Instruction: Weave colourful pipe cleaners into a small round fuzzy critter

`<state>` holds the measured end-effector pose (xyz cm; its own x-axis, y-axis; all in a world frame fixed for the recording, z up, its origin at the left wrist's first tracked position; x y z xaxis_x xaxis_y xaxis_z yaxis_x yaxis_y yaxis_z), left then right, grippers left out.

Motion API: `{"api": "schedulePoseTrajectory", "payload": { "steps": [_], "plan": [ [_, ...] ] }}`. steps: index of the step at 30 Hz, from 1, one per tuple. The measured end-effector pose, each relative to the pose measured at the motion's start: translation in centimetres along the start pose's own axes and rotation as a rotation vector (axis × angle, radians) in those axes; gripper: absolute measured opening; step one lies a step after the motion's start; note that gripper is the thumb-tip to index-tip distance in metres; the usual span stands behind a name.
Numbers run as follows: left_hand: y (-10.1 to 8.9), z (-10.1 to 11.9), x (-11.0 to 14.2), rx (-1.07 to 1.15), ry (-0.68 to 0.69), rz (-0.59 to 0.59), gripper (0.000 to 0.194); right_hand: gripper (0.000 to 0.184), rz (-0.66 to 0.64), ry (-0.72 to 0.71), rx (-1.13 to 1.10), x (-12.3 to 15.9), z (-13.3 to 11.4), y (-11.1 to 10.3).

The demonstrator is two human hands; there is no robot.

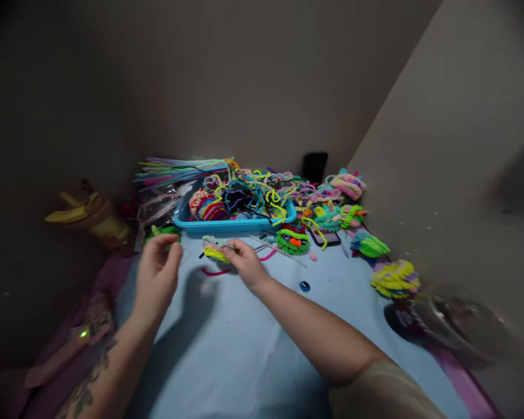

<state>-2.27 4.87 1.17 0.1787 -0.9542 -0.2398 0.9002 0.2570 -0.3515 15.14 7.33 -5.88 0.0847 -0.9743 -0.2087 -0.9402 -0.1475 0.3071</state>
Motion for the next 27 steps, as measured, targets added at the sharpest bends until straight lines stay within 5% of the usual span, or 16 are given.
{"api": "schedulePoseTrajectory", "payload": {
  "steps": [4, 8, 13, 18, 21, 25, 27],
  "plan": [
    [2.0, -1.9, -0.8, -0.112, 0.041, -0.028, 0.018, 0.024, -0.029, -0.004, 0.004, -0.1, 0.1, -0.2],
    [3.2, -4.1, -0.8, 0.042, -0.027, -0.128, 0.023, 0.025, 0.0, 0.078, -0.085, -0.2, 0.4, -0.2],
    [2.5, -5.0, -0.5, 0.435, -0.316, -0.284, 0.043, 0.032, 0.005, 0.267, -0.346, -0.1, 0.1, 0.4],
    [2.8, -5.4, -0.3, 0.504, -0.428, -0.46, 0.033, 0.034, -0.085, 0.326, -0.406, 0.1, 0.0, 0.8],
    [2.7, -5.6, -0.4, 0.455, -0.365, -0.368, 0.031, 0.031, -0.099, 0.333, -0.392, 0.3, 0.3, 0.7],
    [1.6, -4.4, -0.3, 0.098, -0.023, -0.095, 0.021, 0.025, -0.078, 0.234, -0.245, 0.2, 0.3, 0.6],
    [1.7, -3.5, 0.0, -0.051, 0.125, -0.143, 0.013, 0.021, -0.116, 0.145, -0.12, 0.2, 0.0, 0.7]
  ]
}}
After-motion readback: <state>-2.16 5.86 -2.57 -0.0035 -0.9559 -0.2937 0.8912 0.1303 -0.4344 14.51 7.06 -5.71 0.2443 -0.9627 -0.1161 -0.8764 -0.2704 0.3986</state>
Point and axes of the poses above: each hand's wrist, its own x-axis away from the middle knuckle, its own y-axis out of the palm, z = x × y, the point moved 3 cm from there along -x, towards the middle knuckle, and after that the axes turned 8 degrees about -y, right-handed, at the moved point
